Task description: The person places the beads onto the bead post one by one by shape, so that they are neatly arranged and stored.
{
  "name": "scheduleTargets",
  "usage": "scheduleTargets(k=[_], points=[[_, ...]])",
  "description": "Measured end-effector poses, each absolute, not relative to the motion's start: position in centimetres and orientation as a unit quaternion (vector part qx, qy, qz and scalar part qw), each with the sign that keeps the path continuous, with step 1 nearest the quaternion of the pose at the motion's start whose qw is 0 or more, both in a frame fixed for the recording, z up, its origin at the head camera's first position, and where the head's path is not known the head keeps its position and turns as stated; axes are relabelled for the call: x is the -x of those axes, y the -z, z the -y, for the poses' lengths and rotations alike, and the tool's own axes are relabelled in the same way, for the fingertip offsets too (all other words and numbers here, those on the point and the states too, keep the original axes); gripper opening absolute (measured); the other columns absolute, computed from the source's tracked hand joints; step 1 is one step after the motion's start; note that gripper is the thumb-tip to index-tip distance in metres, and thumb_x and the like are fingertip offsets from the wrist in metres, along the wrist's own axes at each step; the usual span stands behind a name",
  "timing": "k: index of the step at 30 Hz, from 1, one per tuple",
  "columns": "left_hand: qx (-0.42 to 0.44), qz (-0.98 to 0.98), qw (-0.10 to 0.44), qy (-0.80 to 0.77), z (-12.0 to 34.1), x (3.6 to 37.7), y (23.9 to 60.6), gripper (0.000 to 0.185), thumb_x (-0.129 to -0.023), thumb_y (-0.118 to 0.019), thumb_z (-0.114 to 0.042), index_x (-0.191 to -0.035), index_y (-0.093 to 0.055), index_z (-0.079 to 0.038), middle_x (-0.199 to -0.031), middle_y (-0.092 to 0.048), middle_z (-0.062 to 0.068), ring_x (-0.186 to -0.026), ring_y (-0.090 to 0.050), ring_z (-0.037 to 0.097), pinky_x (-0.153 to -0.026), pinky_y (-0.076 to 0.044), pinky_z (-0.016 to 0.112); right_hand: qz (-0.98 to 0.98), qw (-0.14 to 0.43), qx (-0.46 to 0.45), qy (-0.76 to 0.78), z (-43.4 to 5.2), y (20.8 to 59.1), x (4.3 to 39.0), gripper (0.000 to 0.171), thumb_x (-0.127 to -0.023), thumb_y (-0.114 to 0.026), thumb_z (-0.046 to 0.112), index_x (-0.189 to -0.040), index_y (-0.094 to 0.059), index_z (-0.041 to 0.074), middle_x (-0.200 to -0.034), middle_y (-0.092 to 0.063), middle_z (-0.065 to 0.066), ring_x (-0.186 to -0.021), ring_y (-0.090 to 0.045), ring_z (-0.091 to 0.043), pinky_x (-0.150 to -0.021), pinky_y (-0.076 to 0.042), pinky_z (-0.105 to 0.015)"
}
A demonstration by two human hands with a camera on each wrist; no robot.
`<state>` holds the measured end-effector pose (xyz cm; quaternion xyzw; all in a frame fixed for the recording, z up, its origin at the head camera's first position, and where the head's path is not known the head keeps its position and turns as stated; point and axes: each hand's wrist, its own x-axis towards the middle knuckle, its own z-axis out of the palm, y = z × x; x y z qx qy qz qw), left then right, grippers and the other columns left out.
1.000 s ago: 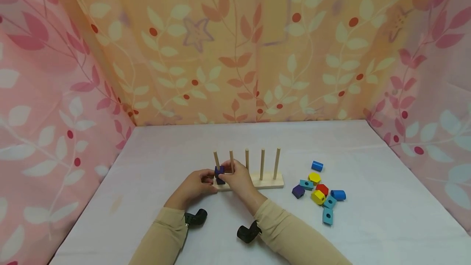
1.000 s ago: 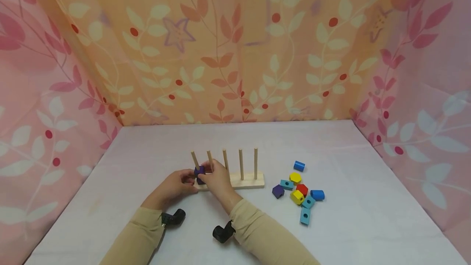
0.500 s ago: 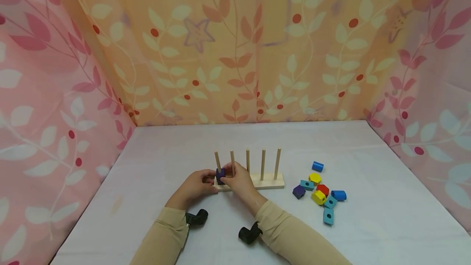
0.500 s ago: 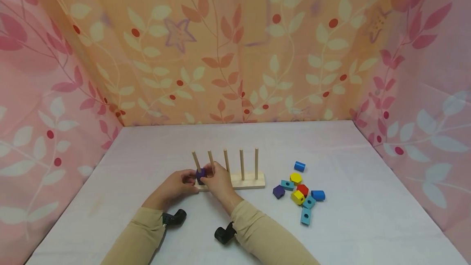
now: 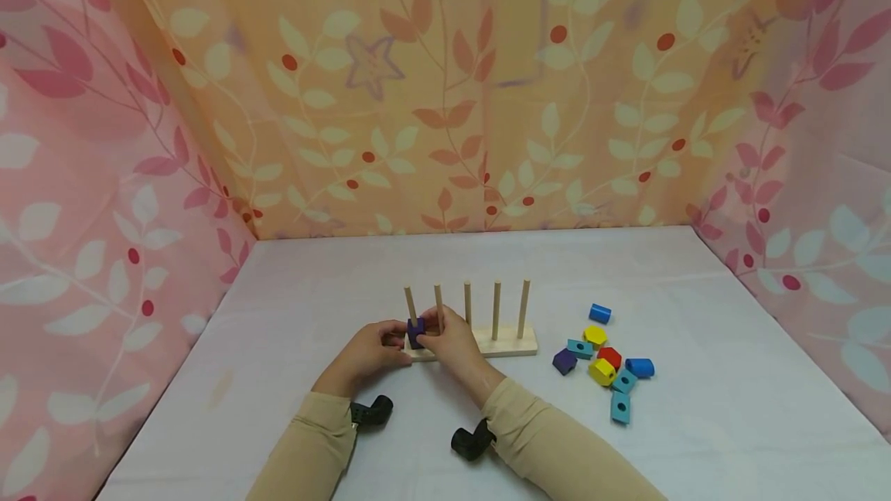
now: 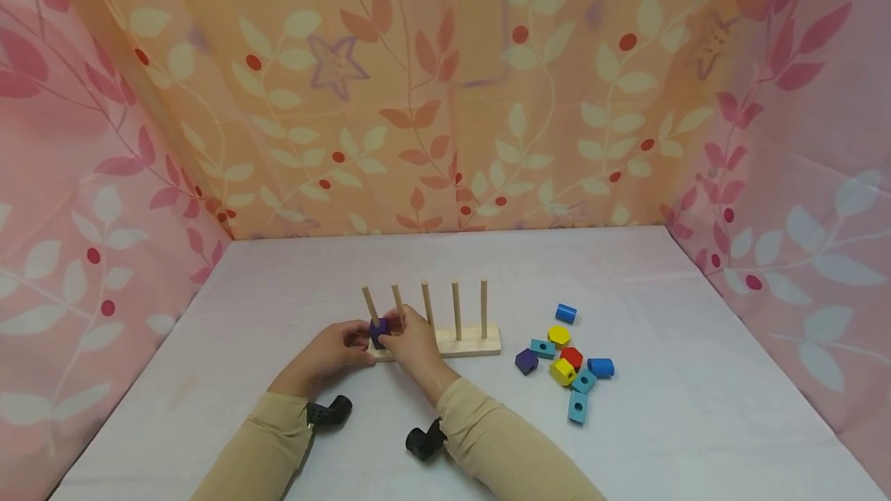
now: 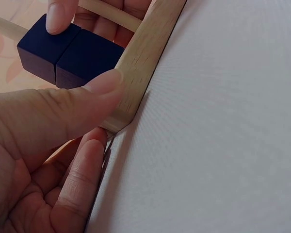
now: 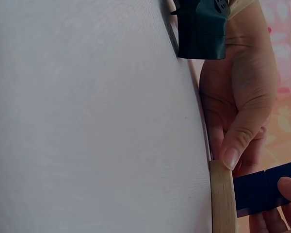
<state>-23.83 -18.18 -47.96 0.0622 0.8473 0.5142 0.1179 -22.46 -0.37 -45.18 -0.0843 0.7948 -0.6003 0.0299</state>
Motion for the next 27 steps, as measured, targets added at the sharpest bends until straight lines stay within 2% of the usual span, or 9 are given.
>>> scheduleTargets(k=[8, 11, 16, 20, 27], points=[[-0.06, -0.85, 0.117, -0.51, 17.9, 23.9, 47.8, 0.049, -0.066, -0.081, -0.013, -0.111, -0.063, -0.013, -0.095, -0.063, 0.002, -0.088, -0.056, 0.016, -0.079, -0.044, 0.033, -0.794, 0.044, 0.105, 0.597, -0.5, 44.7, 22.3, 0.045, -0.081, -0.067, 0.005, -0.123, -0.051, 0.0, -0.112, -0.061, -0.016, -0.101, -0.06, -0.027, -0.086, -0.046, -0.035], [-0.059, -0.85, 0.115, -0.511, 17.8, 23.9, 47.8, 0.049, -0.066, -0.081, -0.012, -0.112, -0.063, -0.013, -0.096, -0.063, 0.002, -0.089, -0.056, 0.017, -0.08, -0.044, 0.035, -0.797, 0.044, 0.119, 0.59, -1.1, 44.4, 22.0, 0.047, -0.083, -0.065, 0.007, -0.127, -0.049, 0.003, -0.117, -0.06, -0.016, -0.104, -0.059, -0.028, -0.087, -0.045, -0.037], [-0.054, -0.849, 0.116, -0.513, 17.8, 23.9, 47.9, 0.049, -0.065, -0.081, -0.01, -0.11, -0.064, -0.013, -0.094, -0.063, 0.002, -0.088, -0.056, 0.017, -0.078, -0.043, 0.033, -0.8, 0.033, 0.142, 0.582, -1.9, 43.8, 21.5, 0.048, -0.084, -0.062, 0.008, -0.13, -0.047, 0.004, -0.121, -0.056, -0.018, -0.111, -0.054, -0.03, -0.092, -0.042, -0.04], [-0.054, -0.849, 0.117, -0.512, 17.9, 23.9, 48.1, 0.049, -0.064, -0.081, -0.009, -0.11, -0.063, -0.012, -0.092, -0.063, 0.003, -0.086, -0.056, 0.016, -0.077, -0.043, 0.031, -0.79, 0.033, 0.157, 0.592, -2.4, 43.3, 21.0, 0.049, -0.084, -0.062, 0.006, -0.13, -0.046, -0.001, -0.125, -0.052, -0.022, -0.113, -0.052, -0.033, -0.094, -0.04, -0.042], [-0.053, -0.854, 0.114, -0.505, 18.1, 23.8, 48.2, 0.05, -0.065, -0.081, -0.01, -0.112, -0.062, -0.012, -0.093, -0.063, 0.002, -0.088, -0.056, 0.016, -0.078, -0.043, 0.032, -0.778, 0.069, 0.169, 0.6, -3.8, 42.4, 20.6, 0.051, -0.086, -0.062, 0.008, -0.132, -0.043, -0.003, -0.128, -0.051, -0.02, -0.118, -0.048, -0.031, -0.096, -0.038, -0.04]])
